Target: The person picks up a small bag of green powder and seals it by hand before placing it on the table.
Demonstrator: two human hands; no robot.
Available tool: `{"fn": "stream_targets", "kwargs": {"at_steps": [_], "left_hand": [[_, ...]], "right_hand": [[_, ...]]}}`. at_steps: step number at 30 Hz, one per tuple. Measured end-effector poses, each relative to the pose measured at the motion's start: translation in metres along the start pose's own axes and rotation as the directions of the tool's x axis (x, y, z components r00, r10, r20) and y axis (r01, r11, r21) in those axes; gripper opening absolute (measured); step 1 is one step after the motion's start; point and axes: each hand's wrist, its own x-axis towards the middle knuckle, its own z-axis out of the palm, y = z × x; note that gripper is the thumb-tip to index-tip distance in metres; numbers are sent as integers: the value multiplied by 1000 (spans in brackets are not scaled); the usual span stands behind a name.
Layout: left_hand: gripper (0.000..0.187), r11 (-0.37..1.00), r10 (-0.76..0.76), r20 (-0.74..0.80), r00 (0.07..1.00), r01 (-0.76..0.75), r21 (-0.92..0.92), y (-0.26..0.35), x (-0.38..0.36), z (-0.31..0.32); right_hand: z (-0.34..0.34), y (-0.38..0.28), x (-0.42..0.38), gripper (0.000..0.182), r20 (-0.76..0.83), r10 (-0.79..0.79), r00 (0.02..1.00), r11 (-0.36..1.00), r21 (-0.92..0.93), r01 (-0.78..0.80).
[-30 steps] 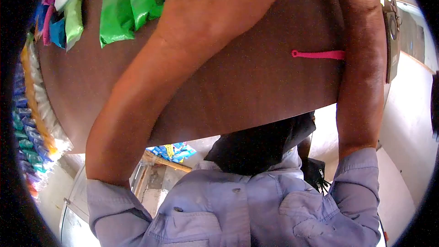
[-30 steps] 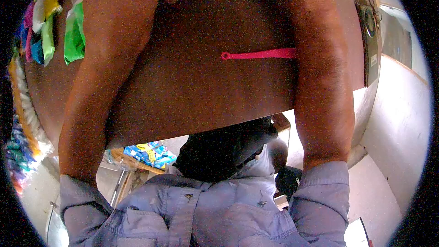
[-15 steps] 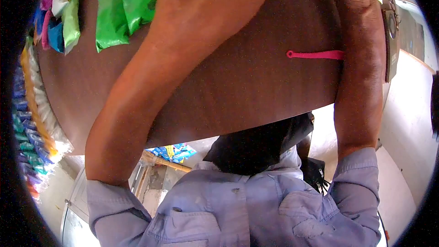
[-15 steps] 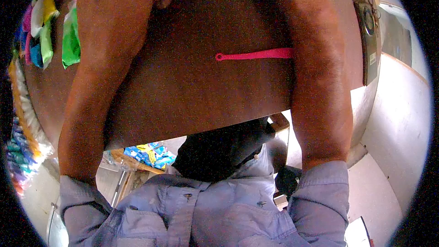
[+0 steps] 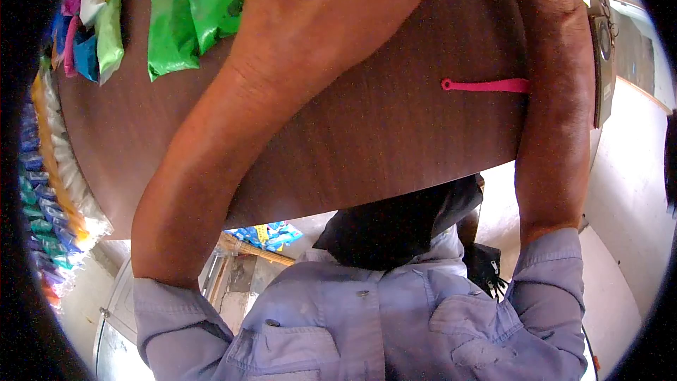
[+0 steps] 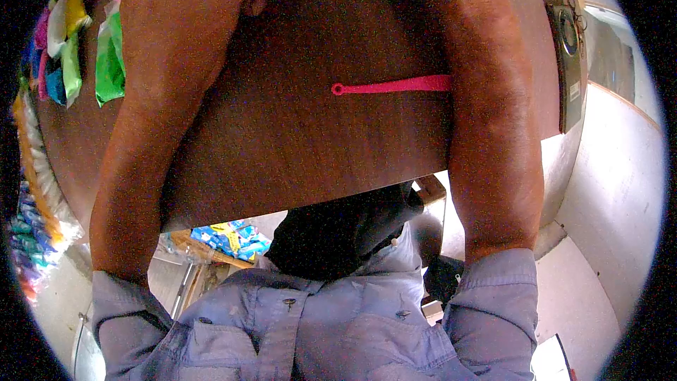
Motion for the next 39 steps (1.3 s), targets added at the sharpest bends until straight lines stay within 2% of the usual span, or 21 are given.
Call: {"fn": "stream_targets", "kwargs": {"at_steps": [1, 2, 3, 4, 7, 11, 13, 14, 16, 20, 26, 28, 32, 33, 34, 37, 39], "left_hand": [[39, 1000, 0, 0, 1000, 0, 0, -2, -1, -1], [39, 996, 86, 35, 996, -85, -18, -5, -3, -4], [39, 985, 172, 69, 983, -170, -39, -7, -4, -5], [39, 985, 165, 58, 985, -162, -63, -9, -4, -6], [39, 995, 87, 23, 996, -86, -54, -5, -3, -4], [39, 997, 60, 15, 998, -59, -53, -2, -3, -2], [39, 997, 53, 11, 999, -52, -50, -1, -3, -1], [39, 998, 50, 11, 999, -50, -49, -1, -3, -2], [39, 998, 44, 12, 999, -44, -51, 1, -3, -1], [39, 998, 43, 12, 999, -42, -52, 1, -3, 0], [39, 998, 34, -2, 999, -34, -56, 1, -3, 1], [39, 998, 29, -6, 1000, -30, -59, 2, -3, 1], [39, 998, 17, -11, 1000, -18, -66, 4, -3, 1], [39, 998, 15, -13, 1000, -16, -66, 4, -3, 1], [39, 998, 16, -11, 1000, -17, -67, 4, -3, 1], [39, 998, 8, -15, 1000, -9, -68, 4, -3, 1], [39, 998, 7, -16, 1000, -8, -68, 4, -3, 2]], "right_hand": [[12, -11, 0, 19, -268, 151, 952, 970, -147, -195], [1, -1, 0, 19, -268, 152, 951, 970, -147, -196], [-21, 17, 0, 19, -20, 38, 999, 997, -62, -39], [-26, 22, -1, 20, 215, -106, 971, 994, 60, 95], [-35, 28, 2, 20, 230, -131, 964, 991, 15, 131], [-20, 22, -5, 18, 188, -128, 974, 992, 31, 124], [-2, 21, -10, 18, -89, -145, 985, 989, 24, 148], [-8, 22, -9, 18, -89, -144, 985, 989, 24, 147], [-28, 22, -4, 20, 175, -142, 974, 963, 253, 95], [-37, 26, 0, 23, 204, -181, 962, 967, 214, 136], [-28, 10, -11, 27, 281, -33, 959, 987, 161, -14], [-10, 29, -3, 28, -46, -188, 981, 979, -93, 183], [-15, 25, -6, 28, -74, -165, 983, 982, -106, 157], [-30, 26, -3, 28, 118, -159, 980, 987, -1, 160], [-35, 23, -1, 28, 305, -167, 938, 984, 104, 142], [-35, 23, -2, 26, 271, -153, 950, 980, 163, 111], [-31, 22, -3, 26, 222, -151, 963, 984, 131, 124]]}}
